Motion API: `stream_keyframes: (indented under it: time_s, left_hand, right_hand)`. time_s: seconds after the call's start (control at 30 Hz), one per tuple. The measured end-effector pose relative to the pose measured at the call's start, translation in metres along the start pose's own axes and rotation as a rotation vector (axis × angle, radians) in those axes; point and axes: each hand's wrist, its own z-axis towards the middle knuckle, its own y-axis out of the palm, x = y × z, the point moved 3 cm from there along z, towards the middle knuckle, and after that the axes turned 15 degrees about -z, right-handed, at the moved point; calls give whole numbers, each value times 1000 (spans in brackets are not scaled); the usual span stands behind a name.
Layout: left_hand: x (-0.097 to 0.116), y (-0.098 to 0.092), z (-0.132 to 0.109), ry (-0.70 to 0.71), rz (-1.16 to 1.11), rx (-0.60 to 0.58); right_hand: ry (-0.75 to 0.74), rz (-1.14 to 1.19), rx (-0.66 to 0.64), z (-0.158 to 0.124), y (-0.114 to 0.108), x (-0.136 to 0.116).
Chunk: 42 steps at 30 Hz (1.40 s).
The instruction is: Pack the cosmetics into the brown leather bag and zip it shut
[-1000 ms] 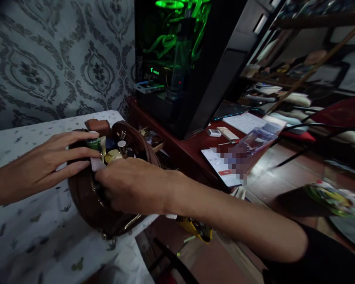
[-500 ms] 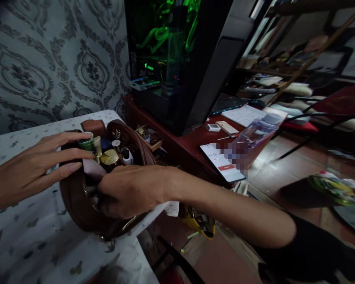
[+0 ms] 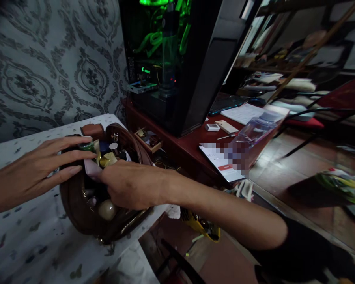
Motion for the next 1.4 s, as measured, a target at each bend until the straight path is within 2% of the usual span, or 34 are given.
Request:
stream_keyframes:
  time_s: [0.13,0.3,0.43,0.73,0.87,0.97,1.03,1.1,1.2,1.27,1.33,1.4]
  left_hand:
    - [2,-1,3,3,16,-21]
    - [2,2,5,66,41,-56]
    - [1,3,4,55,58,-98]
    - [-3,2,11,-1,35,-129]
    - [-6,2,10,-31,-32,-75]
    - [-11,1,-2,-62,-103,57]
    - [-22,4,-17,-114,-117,156]
    - [-44,13,-40,-212,-70,200]
    - [-91,31,-84,-403,121,187]
    - [-126,39,-116,-552,249,156]
    - [-157,39,-148,-751,285,190]
    - [-181,33,-175,-880,293,247]
  right_hand:
    - [-25,-4,-74,6,6,-1]
    - [-42,31,-41,8,11,4]
    - [23,8,-39,8,12,3]
    - [224,-134,23,3,-8,-1]
    - [218,-99,96,-1,-7,2]
    - [200,-73,160,-8,-5,-1]
    - [153,-56,253,-14,-3,-6]
    - [54,-34,409,-20,-2,-13]
    - [-94,-50,660,-27,1,-22]
    - [-170,-95,782,-30,5,-30]
    - [-240,-118,867,-31,11,-40]
    - [-288,-111,925,-30,20,-53]
